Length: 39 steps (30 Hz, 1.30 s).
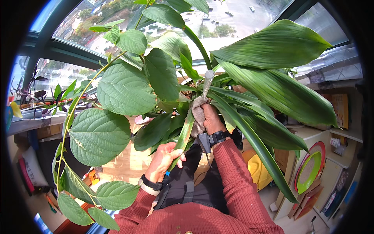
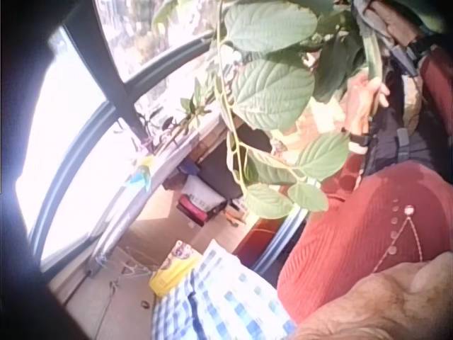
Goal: The person walks to a balcony and wipes the leaves of several potted plants with a cloth. They handle a large leafy plant and a smaller succulent, wiping each leaf individually.
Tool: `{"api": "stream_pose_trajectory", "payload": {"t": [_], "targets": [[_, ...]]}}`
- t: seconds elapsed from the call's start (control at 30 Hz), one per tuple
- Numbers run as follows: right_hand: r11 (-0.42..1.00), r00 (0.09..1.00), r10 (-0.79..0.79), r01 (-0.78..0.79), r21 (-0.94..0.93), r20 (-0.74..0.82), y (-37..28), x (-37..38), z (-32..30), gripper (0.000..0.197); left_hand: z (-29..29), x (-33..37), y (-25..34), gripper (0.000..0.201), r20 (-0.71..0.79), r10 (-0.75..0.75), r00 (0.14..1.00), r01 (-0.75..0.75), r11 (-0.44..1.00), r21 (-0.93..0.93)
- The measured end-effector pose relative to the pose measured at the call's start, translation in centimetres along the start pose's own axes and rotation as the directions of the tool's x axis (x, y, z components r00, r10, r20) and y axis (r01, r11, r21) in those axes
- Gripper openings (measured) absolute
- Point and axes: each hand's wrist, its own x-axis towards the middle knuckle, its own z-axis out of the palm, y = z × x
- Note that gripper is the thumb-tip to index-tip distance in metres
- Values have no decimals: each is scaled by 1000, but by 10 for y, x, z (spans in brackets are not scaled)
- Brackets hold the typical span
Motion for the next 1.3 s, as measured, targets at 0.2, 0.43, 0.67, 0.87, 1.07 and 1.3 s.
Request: {"api": "stream_pose_trajectory", "payload": {"t": [0.2, 0.43, 0.67, 0.87, 1.07, 1.3], "targets": [[975, 978, 56, -10, -220, 203, 18, -45, -5, 20, -12, -20, -14, 14, 12, 9, 1000, -10, 999, 32], [936, 913, 237, -124, -329, 332, 61, -160, -13, 27, -40, -39, -44, 27, 92, -40, 995, 38, 999, 28], [797, 769, 384, 4, -603, 512, 81, -204, -31, 30, -113, -23, -67, 50, -390, 234, 890, -174, 968, 183], [831, 697, 524, -292, -474, 489, 66, -207, -35, 36, -168, 59, -74, 62, -352, 569, 743, -300, 754, 585], [859, 673, 471, -205, -469, 570, 28, -219, -15, 45, -162, 92, -82, 45, -283, 346, 894, -207, 881, 425], [956, 835, 125, 44, -290, 536, 44, -158, 23, 49, -134, 51, -81, 18, -173, 48, 984, -18, 985, 171]]}}
